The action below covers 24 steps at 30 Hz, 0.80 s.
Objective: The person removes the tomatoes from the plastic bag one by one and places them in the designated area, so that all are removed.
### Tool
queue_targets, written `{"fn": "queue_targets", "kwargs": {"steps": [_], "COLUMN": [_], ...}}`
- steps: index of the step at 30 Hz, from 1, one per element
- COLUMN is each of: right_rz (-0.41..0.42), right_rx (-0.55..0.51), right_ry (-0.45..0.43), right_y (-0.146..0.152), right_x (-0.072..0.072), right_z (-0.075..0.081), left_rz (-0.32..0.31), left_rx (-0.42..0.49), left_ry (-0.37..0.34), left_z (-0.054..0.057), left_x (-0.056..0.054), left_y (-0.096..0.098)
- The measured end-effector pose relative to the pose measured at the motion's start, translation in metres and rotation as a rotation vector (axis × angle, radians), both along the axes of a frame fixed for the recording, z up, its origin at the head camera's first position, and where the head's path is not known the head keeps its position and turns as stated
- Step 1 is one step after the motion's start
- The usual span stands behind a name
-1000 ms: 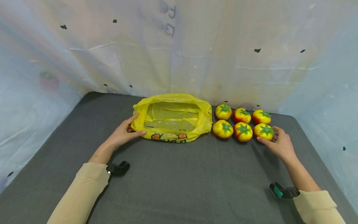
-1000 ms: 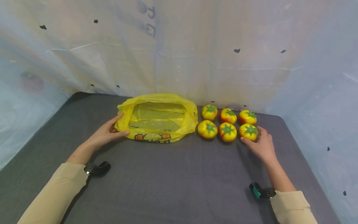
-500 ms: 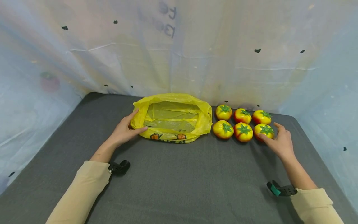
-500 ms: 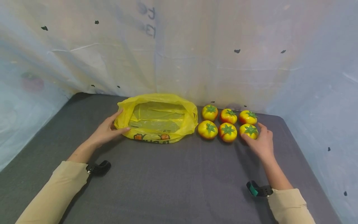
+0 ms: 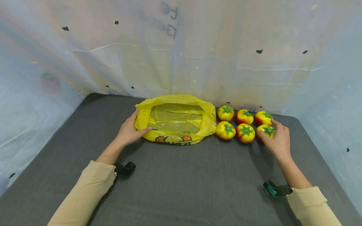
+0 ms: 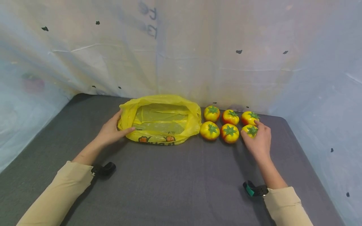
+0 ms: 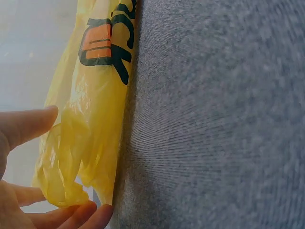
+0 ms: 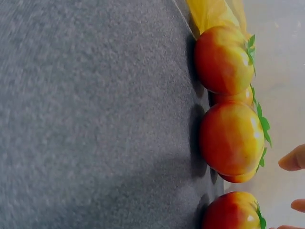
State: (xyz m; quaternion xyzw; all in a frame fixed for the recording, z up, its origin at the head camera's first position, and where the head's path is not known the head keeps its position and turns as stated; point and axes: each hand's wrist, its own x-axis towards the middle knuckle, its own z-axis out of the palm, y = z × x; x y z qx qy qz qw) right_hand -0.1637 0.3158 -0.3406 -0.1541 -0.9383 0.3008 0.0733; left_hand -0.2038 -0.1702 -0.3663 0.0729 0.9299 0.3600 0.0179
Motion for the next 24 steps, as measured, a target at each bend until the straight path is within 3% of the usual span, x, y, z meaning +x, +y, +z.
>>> {"fn": "queue_targets", "kwargs": {"steps": [7,20,24], "right_rz": [0.021,0.151,0.188], "right_rx": [0.005,0.017,0.022], "right_ry": [0.057,0.310,0.331], "right_y": [-0.004,-0.029,-0.035], "right_x": [0.001,-0.003,-0.004], "right_z": [-0.003,-0.006,-0.009], "left_rz": [0.008,0.057,0.057], "left_rx": [-0.045,-0.120,-0.164], "left_ry": [0.025,0.100,0.135], "left_z": [0.002,0.015,0.018], "left_x": [0.005,0.015,0.017], "left_y": [0.001,0.008,0.013]}}
